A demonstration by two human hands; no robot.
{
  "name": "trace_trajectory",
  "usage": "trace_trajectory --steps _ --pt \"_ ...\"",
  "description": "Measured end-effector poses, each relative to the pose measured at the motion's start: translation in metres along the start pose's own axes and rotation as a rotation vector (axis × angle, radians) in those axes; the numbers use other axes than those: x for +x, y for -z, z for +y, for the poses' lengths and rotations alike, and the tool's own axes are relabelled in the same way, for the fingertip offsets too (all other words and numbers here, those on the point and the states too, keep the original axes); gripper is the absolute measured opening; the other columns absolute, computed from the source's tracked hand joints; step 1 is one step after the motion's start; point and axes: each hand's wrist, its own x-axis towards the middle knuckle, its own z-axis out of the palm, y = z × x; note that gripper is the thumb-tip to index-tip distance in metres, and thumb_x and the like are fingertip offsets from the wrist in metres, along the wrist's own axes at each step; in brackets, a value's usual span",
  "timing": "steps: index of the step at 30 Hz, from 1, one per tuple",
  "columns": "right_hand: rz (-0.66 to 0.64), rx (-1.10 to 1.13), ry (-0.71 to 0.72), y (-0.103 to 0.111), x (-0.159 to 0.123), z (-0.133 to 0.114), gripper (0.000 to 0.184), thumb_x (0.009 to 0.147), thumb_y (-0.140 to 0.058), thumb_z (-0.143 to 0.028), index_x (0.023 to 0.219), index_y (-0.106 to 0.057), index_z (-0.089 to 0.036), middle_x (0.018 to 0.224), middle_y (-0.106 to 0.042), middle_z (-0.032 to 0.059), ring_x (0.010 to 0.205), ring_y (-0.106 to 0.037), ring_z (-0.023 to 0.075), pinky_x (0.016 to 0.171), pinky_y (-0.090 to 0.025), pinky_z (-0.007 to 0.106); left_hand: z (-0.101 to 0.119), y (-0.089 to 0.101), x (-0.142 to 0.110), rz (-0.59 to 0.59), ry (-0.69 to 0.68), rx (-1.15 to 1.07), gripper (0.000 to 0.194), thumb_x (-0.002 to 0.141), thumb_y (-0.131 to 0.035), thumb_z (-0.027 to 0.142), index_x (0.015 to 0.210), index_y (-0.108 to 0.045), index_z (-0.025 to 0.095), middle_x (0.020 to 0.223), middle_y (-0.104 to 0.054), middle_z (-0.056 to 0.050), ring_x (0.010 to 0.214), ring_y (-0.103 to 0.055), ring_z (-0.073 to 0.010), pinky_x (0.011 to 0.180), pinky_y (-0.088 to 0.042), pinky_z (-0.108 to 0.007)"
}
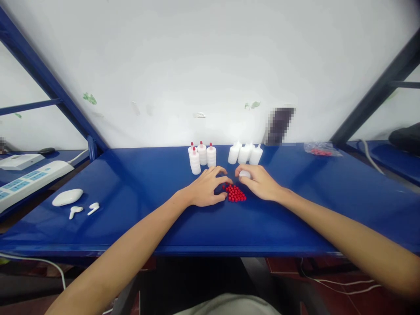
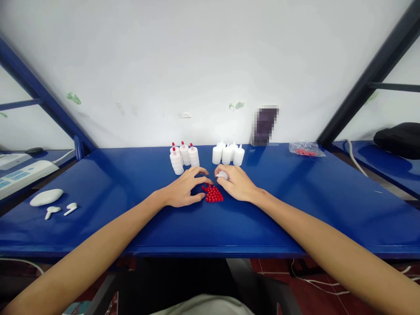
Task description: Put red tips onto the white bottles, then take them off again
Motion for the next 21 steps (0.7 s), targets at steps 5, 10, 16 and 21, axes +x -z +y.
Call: trace_trajectory --steps 5,10,16,21 --pt "-0.012 -0.006 -0.007 0.0002 0.0003 -0.0001 0.017 0.08 -0.047 -0.02 0.088 -0.063 -0.02 0.083 -0.067 0.0014 0.068 -0.057 0.0177 0.065 -0.039 0.028 0.0004 0.0028 -0.0011 0.023 0.003 -0.031 0.035 0.086 -0.059 0.033 0.12 -0.061 0.025 0.128 -0.049 -0.01 0.12 -0.048 -0.0273 0.104 -0.04 -0.045" --pt "-0.048 0.034 0.046 0.0005 0.0001 -0.002 0.017 0.079 -0.048 -0.017 0.087 -0.062 -0.019 0.083 -0.066 0.0015 0.073 -0.058 0.0181 0.07 -0.041 0.029 0.0007 0.0036 -0.0002 0.153 0.049 0.001 0.031 0.087 -0.056 0.03 0.116 -0.061 0.024 0.118 -0.058 -0.008 0.108 -0.056 -0.0241 0.095 -0.038 -0.044" --pt "-0.155 0.096 0.185 0.0025 -0.0024 -0.0057 0.021 0.079 -0.047 -0.013 0.089 -0.065 -0.018 0.09 -0.062 0.0042 0.08 -0.057 0.0186 0.076 -0.043 0.031 -0.0046 0.0032 0.0018 0.289 0.057 -0.011 0.014 0.083 -0.053 0.021 0.092 -0.063 0.016 0.069 -0.059 0.002 0.059 -0.052 -0.0115 0.075 -0.044 -0.032" --pt "-0.173 0.061 0.162 0.0038 -0.0037 -0.0058 0.023 0.078 -0.048 -0.012 0.089 -0.067 -0.018 0.092 -0.061 0.0048 0.083 -0.058 0.0194 0.077 -0.043 0.032 -0.006 0.0068 -0.0002 0.12 0.015 0.057 0.025 0.086 -0.054 0.028 0.107 -0.062 0.016 0.079 -0.063 -0.002 0.07 -0.059 -0.0152 0.067 -0.045 -0.027"
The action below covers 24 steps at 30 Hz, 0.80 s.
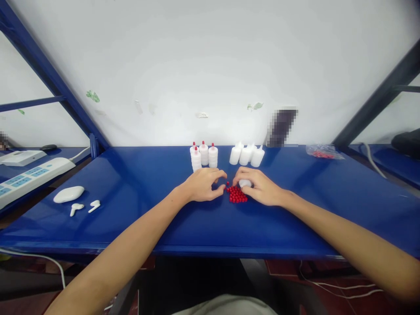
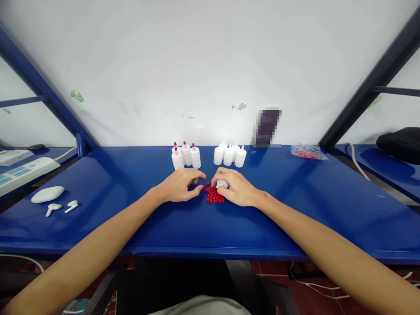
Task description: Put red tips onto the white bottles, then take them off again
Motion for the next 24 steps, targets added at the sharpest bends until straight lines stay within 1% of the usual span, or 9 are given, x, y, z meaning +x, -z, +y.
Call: trace_trajectory --steps 2,4,6,9,13,17,24 --pt "-0.006 -0.009 -0.003 0.0001 -0.0004 0.0004 0.023 0.078 -0.049 -0.012 0.089 -0.068 -0.019 0.093 -0.061 0.0046 0.084 -0.058 0.0193 0.076 -0.043 0.032 0.0007 0.0004 -0.0002 -0.072 0.004 0.037 0.035 0.087 -0.056 0.035 0.117 -0.058 0.018 0.092 -0.065 -0.005 0.079 -0.062 -0.0184 0.073 -0.047 -0.029" --pt "-0.013 -0.02 -0.003 0.0 -0.0007 0.0007 0.023 0.078 -0.049 -0.013 0.089 -0.068 -0.019 0.094 -0.061 0.0045 0.084 -0.058 0.0191 0.075 -0.043 0.031 0.0017 -0.0001 0.0003 -0.116 0.015 0.06 0.04 0.088 -0.056 0.039 0.122 -0.056 0.019 0.101 -0.065 -0.007 0.088 -0.063 -0.021 0.078 -0.048 -0.031" --pt "-0.019 -0.024 0.0 -0.0001 -0.0009 0.0008 0.024 0.078 -0.05 -0.013 0.09 -0.069 -0.019 0.094 -0.06 0.0045 0.083 -0.057 0.0189 0.074 -0.043 0.031 0.0027 -0.0007 0.0011 -0.151 0.03 0.07 0.04 0.09 -0.053 0.042 0.123 -0.055 0.02 0.102 -0.064 -0.007 0.091 -0.063 -0.022 0.08 -0.048 -0.032" --pt "-0.027 -0.018 -0.003 0.0001 -0.001 0.0004 0.025 0.078 -0.05 -0.013 0.092 -0.07 -0.018 0.094 -0.06 0.0048 0.082 -0.057 0.0187 0.072 -0.043 0.03 0.0042 -0.0011 0.0024 -0.176 0.045 0.07 0.038 0.092 -0.051 0.043 0.123 -0.055 0.022 0.099 -0.062 -0.005 0.088 -0.062 -0.021 0.078 -0.047 -0.032" --pt "-0.035 -0.028 -0.005 0.0005 -0.0009 0.0002 0.029 0.078 -0.05 -0.013 0.098 -0.071 -0.018 0.096 -0.06 0.0054 0.079 -0.057 0.0183 0.071 -0.044 0.03 0.0054 -0.0032 0.0033 -0.156 0.041 0.045 0.035 0.091 -0.052 0.042 0.12 -0.057 0.023 0.094 -0.057 -0.003 0.082 -0.058 -0.0189 0.074 -0.045 -0.03" --pt "-0.034 -0.051 0.024 0.0012 -0.0009 0.0012 0.032 0.077 -0.051 -0.012 0.101 -0.072 -0.018 0.096 -0.061 0.0056 0.082 -0.058 0.019 0.074 -0.044 0.032 0.0058 -0.0064 0.0036 -0.115 0.016 -0.01 0.032 0.09 -0.055 0.039 0.116 -0.06 0.021 0.096 -0.054 -0.005 0.086 -0.056 -0.0188 0.078 -0.046 -0.031" --pt "-0.048 -0.09 0.052 0.0024 -0.0027 0.0048 0.035 0.077 -0.052 -0.014 0.105 -0.073 -0.019 0.096 -0.061 0.0059 0.084 -0.059 0.0201 0.079 -0.044 0.034 0.0042 -0.0084 0.005 -0.093 0.013 -0.072 0.029 0.089 -0.056 0.032 0.115 -0.062 0.022 0.103 -0.052 -0.005 0.09 -0.056 -0.018 0.085 -0.047 -0.031"
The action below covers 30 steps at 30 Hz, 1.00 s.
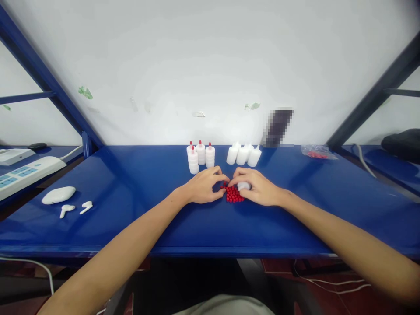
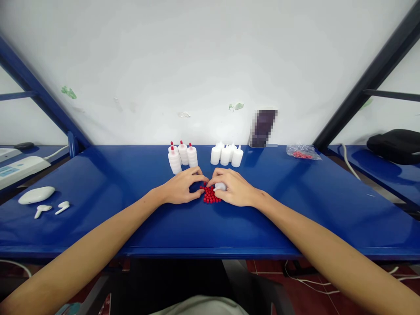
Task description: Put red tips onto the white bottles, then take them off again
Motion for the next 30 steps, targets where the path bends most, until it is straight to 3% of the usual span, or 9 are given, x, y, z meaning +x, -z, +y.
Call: trace_trajectory --steps 14,30 --pt "0.109 0.037 0.023 0.0039 -0.0033 -0.002 0.031 0.075 -0.05 -0.01 0.096 -0.071 -0.019 0.089 -0.061 0.0043 0.08 -0.057 0.019 0.076 -0.043 0.032 0.003 0.0009 0.0011 0.029 -0.004 -0.139 0.021 0.089 -0.058 0.025 0.107 -0.067 0.022 0.105 -0.05 -0.005 0.093 -0.056 -0.0164 0.092 -0.047 -0.032" --pt "0.105 0.029 -0.003 0.0026 -0.0025 0.0023 0.027 0.075 -0.052 -0.011 0.094 -0.069 -0.018 0.088 -0.062 0.0032 0.077 -0.057 0.0177 0.074 -0.042 0.031 0.0018 0.0054 -0.0024 0.04 0.0 -0.121 0.016 0.084 -0.057 0.017 0.097 -0.066 0.02 0.103 -0.05 -0.005 0.09 -0.055 -0.0156 0.087 -0.047 -0.031"
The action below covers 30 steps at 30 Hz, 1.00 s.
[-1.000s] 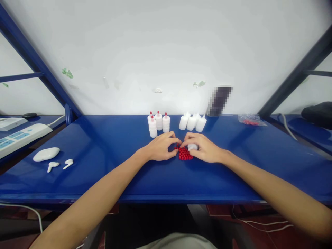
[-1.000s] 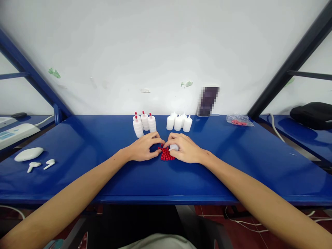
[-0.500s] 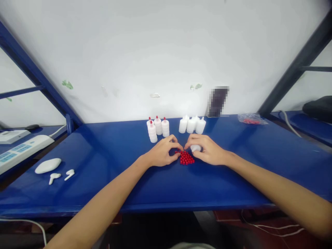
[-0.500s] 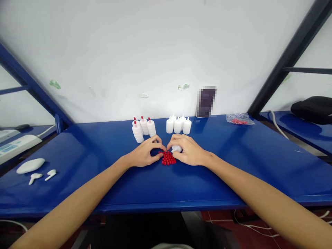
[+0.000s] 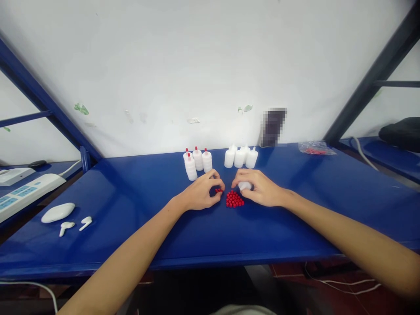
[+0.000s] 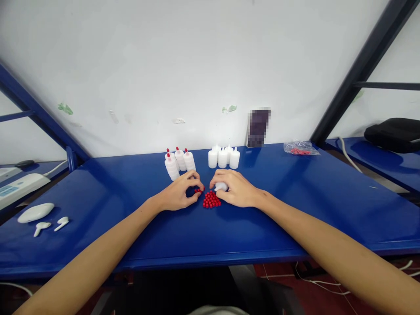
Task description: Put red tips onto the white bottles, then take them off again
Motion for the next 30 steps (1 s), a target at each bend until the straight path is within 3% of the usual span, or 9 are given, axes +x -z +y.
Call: trace_trajectory --steps 8,14,19,24,30 --pt "-0.021 0.002 0.004 0.0 0.001 -0.001 0.025 0.076 -0.052 -0.012 0.093 -0.069 -0.019 0.089 -0.063 0.0039 0.079 -0.058 0.0187 0.075 -0.043 0.032 0.0 0.002 -0.002 -0.015 0.049 -0.033 0.026 0.087 -0.055 0.022 0.113 -0.06 0.021 0.102 -0.054 -0.005 0.084 -0.056 -0.0156 0.08 -0.049 -0.031" --pt "-0.02 -0.029 -0.043 -0.002 0.004 -0.001 0.025 0.077 -0.052 -0.013 0.094 -0.07 -0.018 0.091 -0.064 0.0047 0.081 -0.059 0.0193 0.077 -0.043 0.032 -0.003 0.003 0.001 -0.011 0.002 -0.03 0.031 0.087 -0.058 0.024 0.118 -0.058 0.02 0.102 -0.057 -0.005 0.091 -0.057 -0.0172 0.084 -0.049 -0.032" --pt "-0.016 -0.08 -0.112 -0.005 0.007 0.002 0.023 0.08 -0.051 -0.016 0.096 -0.067 -0.019 0.092 -0.066 0.0033 0.084 -0.06 0.0195 0.079 -0.042 0.032 -0.008 0.007 0.002 0.084 -0.08 -0.051 0.021 0.089 -0.058 0.025 0.109 -0.063 0.02 0.099 -0.059 -0.004 0.083 -0.056 -0.0139 0.078 -0.048 -0.028" --pt "0.011 -0.077 -0.174 -0.006 0.009 0.007 0.014 0.081 -0.052 -0.018 0.09 -0.062 -0.02 0.089 -0.068 0.0018 0.081 -0.06 0.0189 0.073 -0.041 0.03 -0.01 0.007 -0.001 0.216 -0.116 -0.006 0.011 0.085 -0.053 0.017 0.09 -0.062 0.017 0.081 -0.058 -0.002 0.067 -0.051 -0.0112 0.063 -0.043 -0.025" --pt "-0.072 -0.035 -0.074 0.005 0.006 0.015 0.028 0.088 -0.048 -0.019 0.109 -0.067 -0.022 0.108 -0.071 0.0045 0.096 -0.064 0.022 0.085 -0.045 0.035 -0.003 0.011 -0.004 0.11 -0.11 0.101 0.027 0.078 -0.052 0.02 0.104 -0.061 0.016 0.077 -0.058 -0.001 0.065 -0.05 -0.0132 0.064 -0.042 -0.027"
